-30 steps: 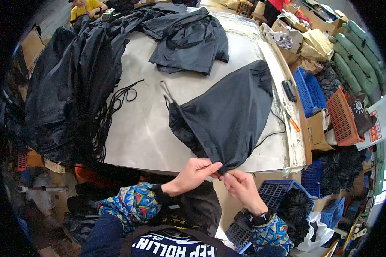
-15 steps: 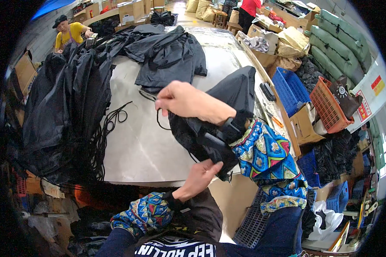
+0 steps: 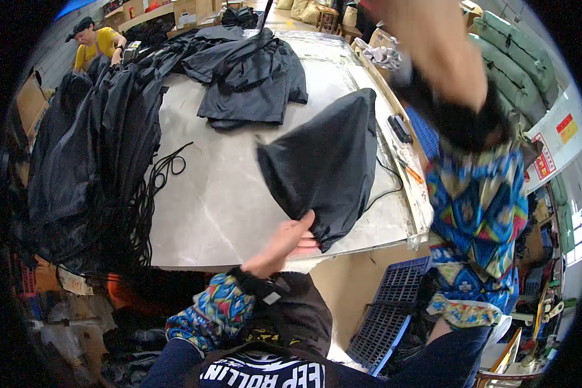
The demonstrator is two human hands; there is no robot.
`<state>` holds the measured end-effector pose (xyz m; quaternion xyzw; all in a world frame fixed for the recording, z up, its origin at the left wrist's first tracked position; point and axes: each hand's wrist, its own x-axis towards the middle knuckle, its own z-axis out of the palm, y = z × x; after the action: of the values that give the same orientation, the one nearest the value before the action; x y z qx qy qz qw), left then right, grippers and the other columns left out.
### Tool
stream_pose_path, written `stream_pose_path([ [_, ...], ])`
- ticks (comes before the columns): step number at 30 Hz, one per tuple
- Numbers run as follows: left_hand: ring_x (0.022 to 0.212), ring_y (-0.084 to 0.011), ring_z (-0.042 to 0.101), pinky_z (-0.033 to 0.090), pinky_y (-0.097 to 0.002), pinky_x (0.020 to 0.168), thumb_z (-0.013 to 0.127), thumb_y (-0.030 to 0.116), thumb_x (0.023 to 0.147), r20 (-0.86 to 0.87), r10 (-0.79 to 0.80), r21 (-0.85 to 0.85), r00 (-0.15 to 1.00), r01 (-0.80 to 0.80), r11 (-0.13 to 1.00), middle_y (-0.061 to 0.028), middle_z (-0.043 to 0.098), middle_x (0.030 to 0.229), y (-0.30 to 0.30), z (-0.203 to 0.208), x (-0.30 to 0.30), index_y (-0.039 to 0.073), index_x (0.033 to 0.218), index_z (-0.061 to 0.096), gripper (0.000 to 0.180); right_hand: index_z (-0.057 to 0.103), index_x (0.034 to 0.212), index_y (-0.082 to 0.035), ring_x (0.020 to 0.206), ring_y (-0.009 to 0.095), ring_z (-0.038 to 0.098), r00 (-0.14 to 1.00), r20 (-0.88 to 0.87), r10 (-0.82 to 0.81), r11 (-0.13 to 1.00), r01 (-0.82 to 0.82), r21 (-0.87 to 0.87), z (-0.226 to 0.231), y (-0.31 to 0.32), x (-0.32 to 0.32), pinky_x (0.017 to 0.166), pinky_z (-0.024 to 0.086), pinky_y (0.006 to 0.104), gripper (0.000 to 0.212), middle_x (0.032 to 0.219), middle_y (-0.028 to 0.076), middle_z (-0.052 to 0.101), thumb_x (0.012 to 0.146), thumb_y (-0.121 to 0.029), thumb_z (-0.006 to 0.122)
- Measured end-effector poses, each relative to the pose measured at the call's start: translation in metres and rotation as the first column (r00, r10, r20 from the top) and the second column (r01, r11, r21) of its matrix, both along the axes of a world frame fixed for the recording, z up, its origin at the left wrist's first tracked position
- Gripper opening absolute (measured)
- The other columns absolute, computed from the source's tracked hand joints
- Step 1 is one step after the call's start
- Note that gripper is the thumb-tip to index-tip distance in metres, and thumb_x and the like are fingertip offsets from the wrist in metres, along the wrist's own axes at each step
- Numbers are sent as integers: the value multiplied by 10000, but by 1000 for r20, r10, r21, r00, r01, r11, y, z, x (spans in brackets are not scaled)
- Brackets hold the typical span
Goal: Threading drawstring cords into the hems of black fabric bags and securing them with plastic clips.
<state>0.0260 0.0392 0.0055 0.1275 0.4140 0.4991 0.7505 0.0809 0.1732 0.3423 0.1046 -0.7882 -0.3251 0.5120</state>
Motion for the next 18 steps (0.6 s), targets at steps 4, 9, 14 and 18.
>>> stream_pose_path([
  [4,720,-102,589,452,-203,538,659,244,865,-776,361,381,517,-72,922,-105,534,1225,-37,8,-70,7,1069,533,336,609,1043,-28,689,242,590,956,275,-106,788,249,-563,-111,-39,31,595,458,299,264,801,132,577,794,52,582],
  [9,667,-148,562,452,-261,560,701,65,785,-550,645,804,531,125,582,-111,586,1021,-10,56,-67,16,1146,525,405,618,1029,-1,595,228,521,943,324,76,492,247,-835,-163,-72,40,534,422,307,200,712,119,505,830,-7,610],
  [14,608,-172,568,449,-276,536,647,15,787,-646,656,762,390,378,526,-87,581,738,-20,40,-70,-4,871,609,95,630,1036,-6,590,215,514,959,284,12,435,250,-865,-164,-65,59,543,422,299,202,707,109,522,834,-12,613],
  [18,568,-215,562,457,-296,531,632,6,752,-778,612,616,145,369,696,-93,575,723,-44,19,-93,-7,822,597,80,647,1032,-43,718,224,599,885,139,-444,677,433,-595,-176,-17,107,649,480,282,249,807,116,587,808,46,587],
])
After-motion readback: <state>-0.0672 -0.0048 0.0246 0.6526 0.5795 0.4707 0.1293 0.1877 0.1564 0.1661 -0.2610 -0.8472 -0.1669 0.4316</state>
